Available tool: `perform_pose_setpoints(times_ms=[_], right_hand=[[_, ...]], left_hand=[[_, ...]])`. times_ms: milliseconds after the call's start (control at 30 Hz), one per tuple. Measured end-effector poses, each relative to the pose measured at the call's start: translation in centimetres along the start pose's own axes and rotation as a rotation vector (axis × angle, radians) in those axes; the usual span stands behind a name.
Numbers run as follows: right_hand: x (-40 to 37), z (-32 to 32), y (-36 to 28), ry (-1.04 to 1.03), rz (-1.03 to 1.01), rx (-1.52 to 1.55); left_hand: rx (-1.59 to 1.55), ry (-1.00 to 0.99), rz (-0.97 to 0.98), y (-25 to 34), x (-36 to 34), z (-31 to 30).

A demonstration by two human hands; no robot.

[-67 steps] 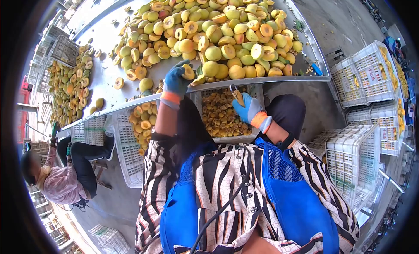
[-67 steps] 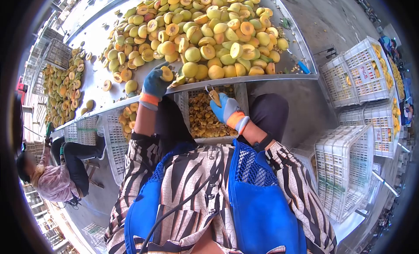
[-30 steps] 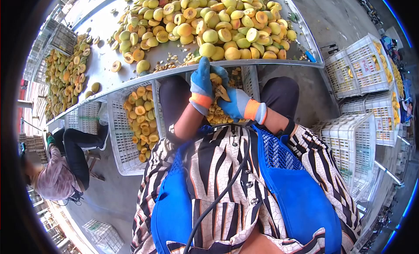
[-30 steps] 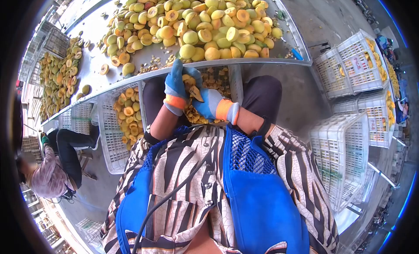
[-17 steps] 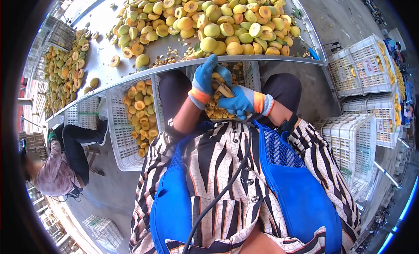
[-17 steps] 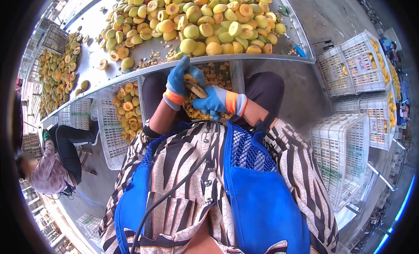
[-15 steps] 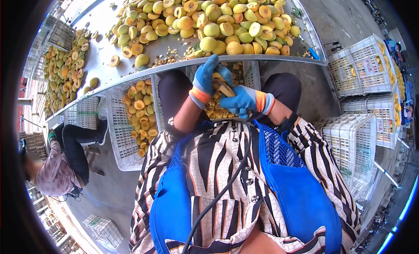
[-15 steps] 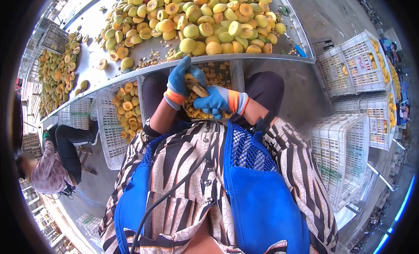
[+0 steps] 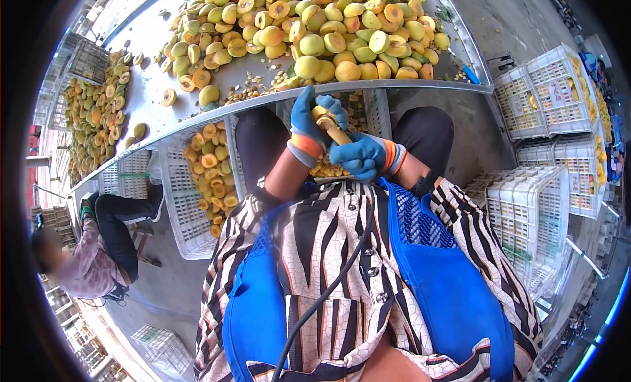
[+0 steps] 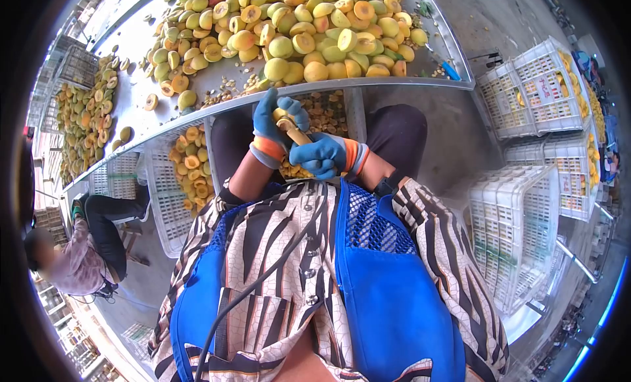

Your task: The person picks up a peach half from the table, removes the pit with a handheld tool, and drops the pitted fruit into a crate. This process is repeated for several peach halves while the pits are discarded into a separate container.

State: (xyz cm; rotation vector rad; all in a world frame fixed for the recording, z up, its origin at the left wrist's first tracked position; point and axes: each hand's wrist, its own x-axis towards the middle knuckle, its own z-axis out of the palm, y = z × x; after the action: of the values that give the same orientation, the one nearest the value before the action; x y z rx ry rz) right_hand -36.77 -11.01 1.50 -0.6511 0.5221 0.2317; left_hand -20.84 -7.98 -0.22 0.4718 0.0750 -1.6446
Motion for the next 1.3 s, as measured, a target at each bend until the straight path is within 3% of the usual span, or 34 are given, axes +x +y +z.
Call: perform_pose_setpoints(times_ms=[67, 167, 233, 267, 300, 333, 367, 400, 467, 500, 567, 633, 767, 833, 967, 1033, 1067, 1133, 1167, 1233, 1300], right_hand=[[-0.3, -0.3, -0.1, -0.124, 0.006, -0.003], [-1.3, 0.6, -0.4, -0.087, -0.015, -0.118], [-1.7, -0.7, -1.2, -0.084, 0.03, -0.15], [-1.9, -1.5, -1.4, -0.077, 0.083, -0.174], [-1.2, -2.9, -0.7, -0.079, 0.079, -0.178], [0.0, -4.8, 0.5, 0.244, -0.153, -0.999], [0.7, -5.7, 1.4, 0.591, -0.402, -1.796], [0.3, -4.6, 0.7, 0.696, -0.18, -1.726], [0.7, -4.4, 1.0, 0.772, -0.222, -1.618], [0.9, -4.5, 1.4, 0.835, -0.253, -1.503], [1.9, -5.2, 1.8, 0.833, -0.271, -1.519], [3.3, -5.6, 2.2, 0.839, -0.426, -1.294], [2.9, -4.3, 1.6, 0.842, -0.407, -1.297], [3.1, -5.0, 2.6, 0.857, -0.464, -1.285], [2.7, -5.5, 3.4, 0.895, -0.491, -1.253], [2.7, -5.8, 3.2, 0.879, -0.486, -1.191], [2.9, -6.0, 3.3, 0.878, -0.486, -1.193], [3.3, -5.8, 2.7, 0.96, -0.555, -0.943], [3.2, -5.9, 2.3, 0.96, -0.553, -0.945], [0.8, -1.9, -1.1, 0.722, -0.438, -0.369], [-1.0, 1.4, -3.1, 0.671, -0.476, -0.254]], left_hand=[[-0.041, -0.039, -0.051, 0.2, -0.1, -0.6], [0.043, -0.114, -0.068, 0.5, -0.5, -1.2], [0.762, 0.125, 0.273, 1.7, -1.8, -0.2], [0.961, 0.198, 0.407, 2.8, -3.3, 0.5], [0.91, 0.134, 0.467, 3.9, -4.5, 0.4], [0.986, 0.274, 0.591, 4.9, -5.7, 0.7], [0.969, 0.268, 0.661, 6.7, -6.6, -0.6], [1.146, 0.449, 0.819, 8.2, -7.7, -1.1], [1.464, 0.665, 0.929, 11.3, -9.1, -2.6], [1.78, 0.593, 1.23, 12.6, -9.1, -2.4], [1.813, 0.718, 1.1, 13.0, -8.7, -2.2], [1.793, 0.733, 0.852, 12.3, -5.6, -1.6], [2.305, 0.665, 0.531, 10.5, 1.7, -1.7], [2.462, 0.708, 0.171, 9.3, 3.7, 0.7], [2.378, 0.713, 0.375, 9.5, 4.9, -0.7], [2.001, 0.647, 0.36, 9.9, 4.6, -1.3], [1.999, 0.648, 0.361, 10.1, 4.4, -1.8], [1.795, 0.459, 0.783, 10.1, 3.4, -2.1], [1.792, 0.46, 0.783, 9.8, 2.8, -2.4], [1.777, -0.078, 0.913, 7.7, -0.7, 1.3], [1.745, -0.289, 0.858, 5.5, -2.5, 2.7]])
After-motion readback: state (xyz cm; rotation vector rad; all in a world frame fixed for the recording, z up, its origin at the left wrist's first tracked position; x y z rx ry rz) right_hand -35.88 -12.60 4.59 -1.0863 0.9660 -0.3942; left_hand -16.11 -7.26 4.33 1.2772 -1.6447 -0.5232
